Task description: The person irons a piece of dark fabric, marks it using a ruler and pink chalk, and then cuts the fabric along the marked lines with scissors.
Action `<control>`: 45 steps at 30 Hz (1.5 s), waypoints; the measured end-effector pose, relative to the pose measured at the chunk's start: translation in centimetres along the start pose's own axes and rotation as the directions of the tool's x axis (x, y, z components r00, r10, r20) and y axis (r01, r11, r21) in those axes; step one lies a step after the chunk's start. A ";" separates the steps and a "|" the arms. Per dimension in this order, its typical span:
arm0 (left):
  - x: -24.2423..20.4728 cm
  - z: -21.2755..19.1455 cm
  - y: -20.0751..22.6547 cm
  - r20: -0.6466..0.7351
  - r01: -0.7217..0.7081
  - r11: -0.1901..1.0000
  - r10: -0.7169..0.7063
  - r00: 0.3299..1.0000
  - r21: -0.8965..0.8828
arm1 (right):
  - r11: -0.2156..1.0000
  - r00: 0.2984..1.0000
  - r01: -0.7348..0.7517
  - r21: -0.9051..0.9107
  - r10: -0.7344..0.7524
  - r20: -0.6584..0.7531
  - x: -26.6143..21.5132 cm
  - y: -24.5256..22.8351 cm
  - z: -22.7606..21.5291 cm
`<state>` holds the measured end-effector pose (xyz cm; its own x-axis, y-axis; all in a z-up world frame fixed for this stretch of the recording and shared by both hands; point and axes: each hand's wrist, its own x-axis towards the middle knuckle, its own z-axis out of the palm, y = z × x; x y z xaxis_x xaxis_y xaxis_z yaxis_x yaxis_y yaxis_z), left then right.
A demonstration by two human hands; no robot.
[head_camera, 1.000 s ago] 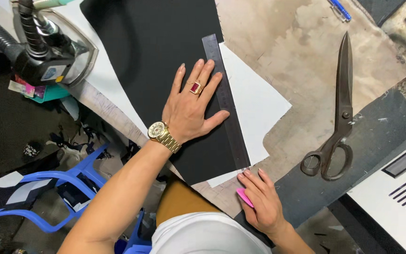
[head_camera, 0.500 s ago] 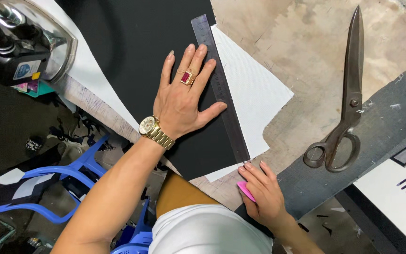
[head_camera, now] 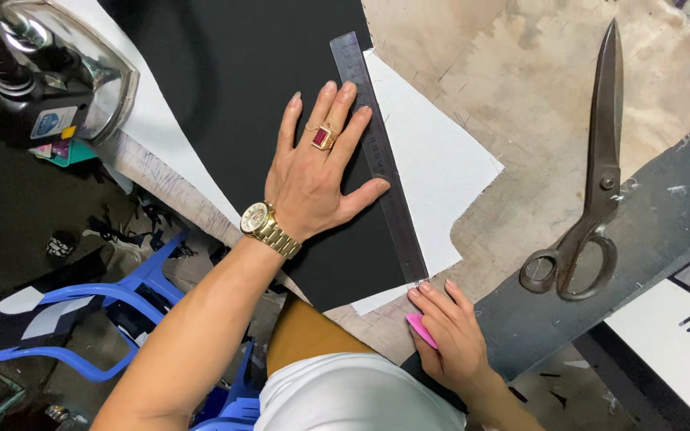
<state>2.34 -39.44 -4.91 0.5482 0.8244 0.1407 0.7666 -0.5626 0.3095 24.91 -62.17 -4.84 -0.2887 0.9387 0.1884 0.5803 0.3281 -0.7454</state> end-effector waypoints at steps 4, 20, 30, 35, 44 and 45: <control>-0.1 0.1 0.0 -0.013 -0.001 1.000 0.001 1.000 -0.009 | 1.000 0.999 0.016 -0.006 -0.016 -0.031 -0.1 0.1 0.1; 0.0 0.0 0.1 -0.002 0.009 1.000 -0.009 1.000 -0.014 | 0.999 1.000 0.003 0.044 -0.002 -0.013 -0.7 0.5 0.3; 0.2 0.0 0.1 0.026 0.031 0.999 -0.032 0.999 0.007 | 0.998 0.998 -0.063 0.006 0.063 0.006 -1.0 0.6 0.7; 0.1 0.1 0.0 0.015 0.032 0.999 -0.032 0.999 0.003 | 0.995 0.993 -0.102 -0.021 0.103 0.058 -1.7 1.0 0.9; 0.2 -0.1 0.1 0.051 0.036 0.999 -0.036 0.998 -0.012 | 0.996 0.990 -0.089 -0.004 0.089 0.108 -2.9 1.7 1.2; 0.2 0.0 0.1 0.037 0.032 0.999 -0.032 0.999 -0.001 | 0.995 0.991 -0.097 -0.008 0.097 0.091 -2.6 1.5 1.1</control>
<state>2.49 -39.32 -4.84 0.5355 0.8391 0.0958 0.7834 -0.5359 0.3147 25.66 -64.22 -7.16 -0.2990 0.9526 0.0559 0.6114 0.2362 -0.7553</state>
